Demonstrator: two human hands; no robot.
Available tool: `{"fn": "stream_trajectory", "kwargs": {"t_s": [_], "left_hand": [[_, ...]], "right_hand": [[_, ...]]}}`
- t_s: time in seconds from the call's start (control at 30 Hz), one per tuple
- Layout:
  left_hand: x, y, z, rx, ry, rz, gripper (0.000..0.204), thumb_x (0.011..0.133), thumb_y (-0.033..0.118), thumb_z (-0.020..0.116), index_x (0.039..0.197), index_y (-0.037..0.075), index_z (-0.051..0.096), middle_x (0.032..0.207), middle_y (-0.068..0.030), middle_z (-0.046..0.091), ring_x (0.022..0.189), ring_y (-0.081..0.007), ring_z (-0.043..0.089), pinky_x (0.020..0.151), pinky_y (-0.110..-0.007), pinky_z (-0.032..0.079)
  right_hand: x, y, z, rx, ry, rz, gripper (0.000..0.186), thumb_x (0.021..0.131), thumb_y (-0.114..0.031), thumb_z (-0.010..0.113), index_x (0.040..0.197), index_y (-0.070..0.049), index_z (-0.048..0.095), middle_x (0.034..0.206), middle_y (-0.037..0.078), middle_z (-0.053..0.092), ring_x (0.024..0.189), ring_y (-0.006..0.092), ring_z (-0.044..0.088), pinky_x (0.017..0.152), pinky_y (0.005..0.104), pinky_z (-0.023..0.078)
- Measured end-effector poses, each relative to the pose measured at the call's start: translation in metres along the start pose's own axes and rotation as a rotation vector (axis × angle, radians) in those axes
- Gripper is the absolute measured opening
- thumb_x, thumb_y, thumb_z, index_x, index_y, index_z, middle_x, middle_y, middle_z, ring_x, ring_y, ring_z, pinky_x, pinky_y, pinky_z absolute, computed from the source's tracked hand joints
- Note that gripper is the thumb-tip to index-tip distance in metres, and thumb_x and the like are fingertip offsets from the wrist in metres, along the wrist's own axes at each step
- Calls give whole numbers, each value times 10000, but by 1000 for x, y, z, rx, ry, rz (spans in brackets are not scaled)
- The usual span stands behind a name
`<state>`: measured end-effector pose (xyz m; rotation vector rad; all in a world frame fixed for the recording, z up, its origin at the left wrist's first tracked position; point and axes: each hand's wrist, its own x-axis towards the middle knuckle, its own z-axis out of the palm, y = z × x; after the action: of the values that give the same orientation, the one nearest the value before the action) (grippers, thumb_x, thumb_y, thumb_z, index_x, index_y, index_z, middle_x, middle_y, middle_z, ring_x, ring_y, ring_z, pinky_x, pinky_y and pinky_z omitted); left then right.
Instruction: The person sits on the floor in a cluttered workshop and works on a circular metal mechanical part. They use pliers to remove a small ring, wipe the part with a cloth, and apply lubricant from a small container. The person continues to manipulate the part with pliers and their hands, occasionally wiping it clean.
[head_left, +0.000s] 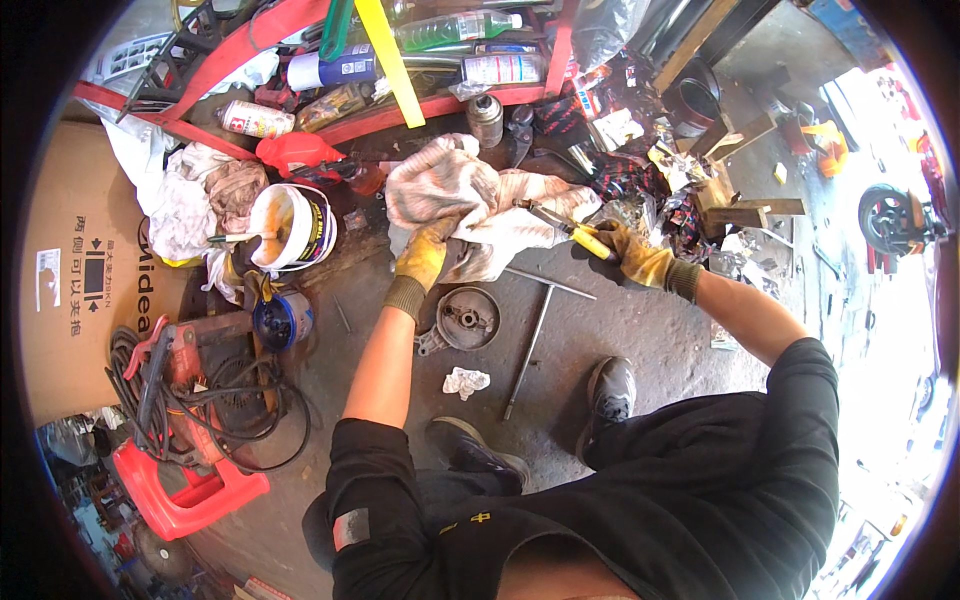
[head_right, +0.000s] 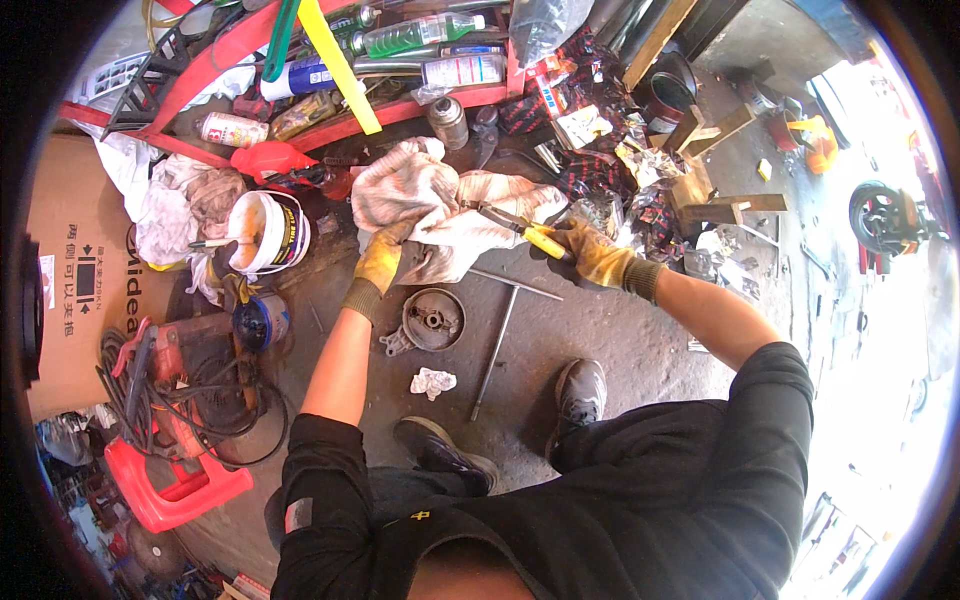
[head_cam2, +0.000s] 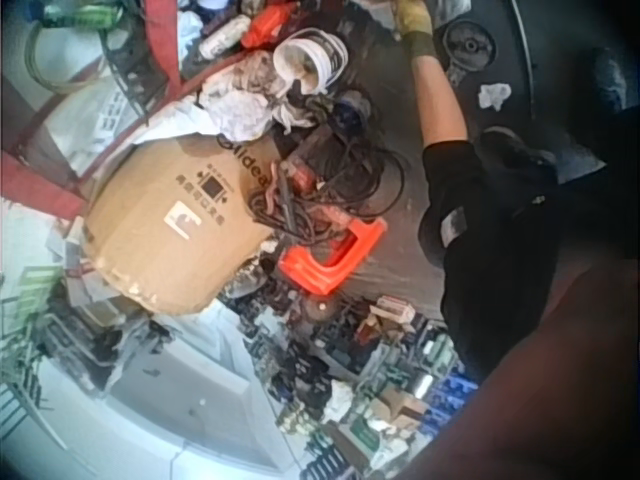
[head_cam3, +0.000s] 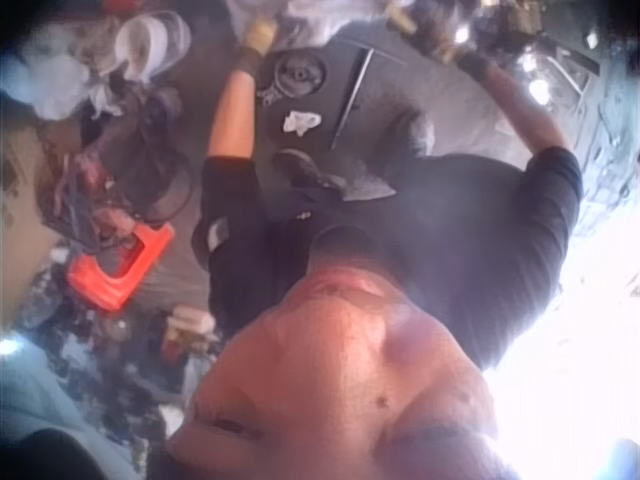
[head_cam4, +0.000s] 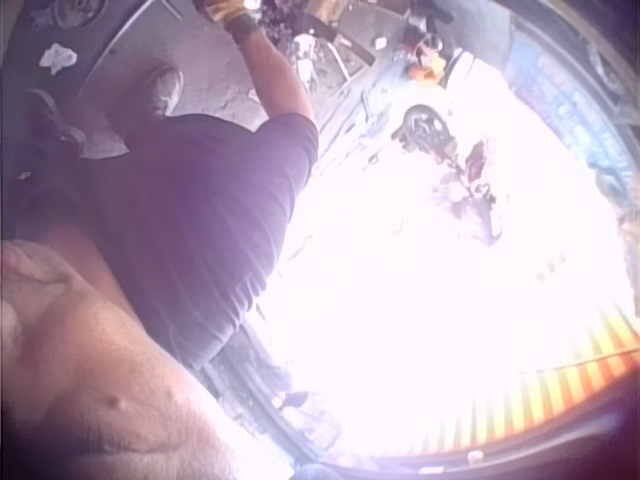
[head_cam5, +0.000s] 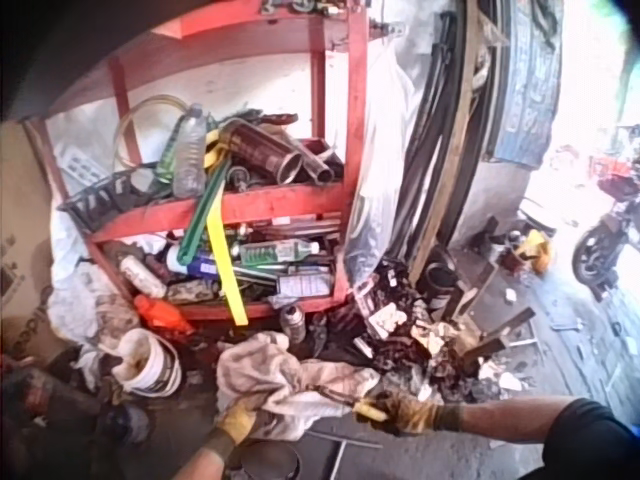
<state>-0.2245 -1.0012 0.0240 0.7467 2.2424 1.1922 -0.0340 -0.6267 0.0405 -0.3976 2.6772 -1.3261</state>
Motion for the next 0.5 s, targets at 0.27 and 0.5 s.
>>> {"fn": "stream_trajectory", "kwargs": {"t_s": [0.27, 0.5], "left_hand": [[16, -27, 4, -248, 94, -21, 547, 1081, 291, 580, 1541, 2, 520, 1445, -103, 634, 1259, -189, 635, 1109, -289, 477], [9, 18, -11, -463, 172, -22, 373, 1075, 258, 636, 1388, 54, 635, 1198, -43, 702, 980, -153, 694, 847, -281, 569]], "right_hand": [[1, -37, 3, 587, -434, 385, 239, 1021, -48, 704, 1250, -88, 757, 992, -25, 742, 821, 57, 629, 662, 225, 474], [24, -71, -15, 364, -520, 552, 243, 1017, -173, 740, 1241, -81, 753, 965, 0, 746, 803, 75, 650, 649, 262, 508]]}}
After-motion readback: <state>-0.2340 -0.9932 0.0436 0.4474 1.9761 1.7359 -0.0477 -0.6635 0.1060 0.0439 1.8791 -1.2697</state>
